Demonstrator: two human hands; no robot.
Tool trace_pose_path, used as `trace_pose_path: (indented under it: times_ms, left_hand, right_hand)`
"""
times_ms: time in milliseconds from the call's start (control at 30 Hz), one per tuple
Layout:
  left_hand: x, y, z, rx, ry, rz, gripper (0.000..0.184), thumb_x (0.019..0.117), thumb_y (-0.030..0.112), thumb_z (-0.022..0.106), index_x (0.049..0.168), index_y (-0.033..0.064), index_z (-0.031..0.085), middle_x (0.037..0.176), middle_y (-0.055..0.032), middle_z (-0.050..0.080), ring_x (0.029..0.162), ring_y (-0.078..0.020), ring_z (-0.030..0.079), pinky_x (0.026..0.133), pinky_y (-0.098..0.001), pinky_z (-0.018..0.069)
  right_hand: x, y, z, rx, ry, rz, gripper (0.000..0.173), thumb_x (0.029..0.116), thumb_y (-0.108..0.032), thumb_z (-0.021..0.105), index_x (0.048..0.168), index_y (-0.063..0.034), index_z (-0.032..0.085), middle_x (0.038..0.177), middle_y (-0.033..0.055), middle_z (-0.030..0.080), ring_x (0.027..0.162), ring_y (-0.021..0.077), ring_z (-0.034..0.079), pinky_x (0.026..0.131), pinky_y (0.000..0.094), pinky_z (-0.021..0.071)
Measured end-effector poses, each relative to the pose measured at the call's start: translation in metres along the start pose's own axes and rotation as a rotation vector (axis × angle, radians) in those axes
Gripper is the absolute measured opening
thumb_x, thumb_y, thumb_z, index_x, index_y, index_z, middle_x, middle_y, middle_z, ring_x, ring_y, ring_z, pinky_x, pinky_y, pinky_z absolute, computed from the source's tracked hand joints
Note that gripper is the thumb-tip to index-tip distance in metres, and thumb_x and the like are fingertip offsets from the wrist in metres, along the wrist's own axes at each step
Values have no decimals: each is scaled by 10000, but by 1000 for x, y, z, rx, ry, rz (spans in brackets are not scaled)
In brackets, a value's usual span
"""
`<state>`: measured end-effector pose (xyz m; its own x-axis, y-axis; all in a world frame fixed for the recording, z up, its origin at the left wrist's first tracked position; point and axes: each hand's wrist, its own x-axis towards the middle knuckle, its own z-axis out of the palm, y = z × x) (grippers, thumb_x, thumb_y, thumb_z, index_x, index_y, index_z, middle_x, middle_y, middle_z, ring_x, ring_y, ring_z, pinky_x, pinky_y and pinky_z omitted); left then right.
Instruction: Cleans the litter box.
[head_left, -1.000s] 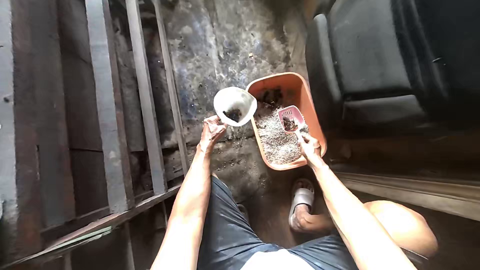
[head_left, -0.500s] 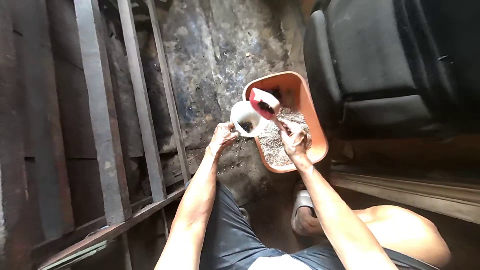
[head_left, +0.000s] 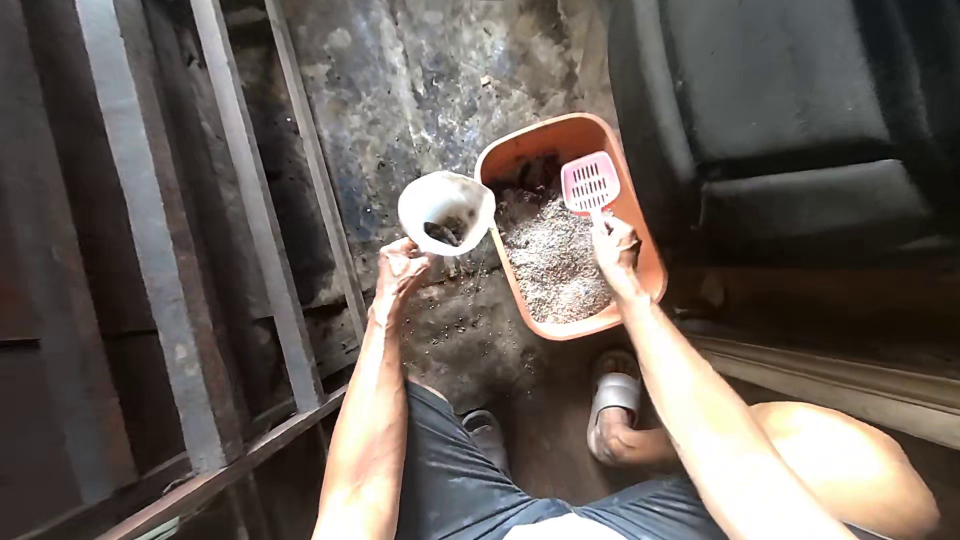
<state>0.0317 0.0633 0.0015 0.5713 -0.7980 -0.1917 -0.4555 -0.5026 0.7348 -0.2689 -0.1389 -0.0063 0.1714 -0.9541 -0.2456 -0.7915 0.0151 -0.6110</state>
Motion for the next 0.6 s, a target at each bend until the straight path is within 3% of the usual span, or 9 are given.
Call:
trace_pose_path:
  times_ms: [133, 300, 400, 600]
  left_hand:
    - [-18, -8, -31, 102, 142, -24, 248, 942, 214, 703, 1014, -22, 731, 936, -192, 727, 889, -290, 707, 852, -554, 541]
    - [-49, -16, -53, 58, 290, -47, 220, 934, 201, 704, 986, -12, 716, 879, -110, 707, 785, -120, 654, 779, -388, 540]
    - [-66, -24, -58, 41, 298, -17, 205, 958, 173, 690, 998, -28, 687, 873, -134, 687, 751, -135, 637, 744, -374, 546]
    - [-42, -1, -53, 9, 381, 19, 245, 940, 227, 702, 952, -17, 689, 824, -36, 671, 727, 17, 587, 729, -226, 502]
  right_hand:
    - [41, 30, -5, -136, -184, 81, 315, 989, -265, 630, 1128, 0, 730, 1114, 274, 701, 1072, 453, 659, 912, 669, 480]
    - [51, 29, -1, -169, -337, 33, 280, 944, -268, 702, 1114, -52, 758, 1071, 246, 718, 1013, 443, 671, 869, 687, 484]
    - [48, 19, 1, -220, -343, 27, 302, 936, -292, 697, 1145, -81, 755, 1075, 230, 724, 1024, 442, 674, 869, 692, 491]
    - [67, 13, -6, -320, -313, 94, 294, 950, -307, 675, 1110, -75, 758, 1106, 258, 711, 1065, 473, 658, 864, 710, 477]
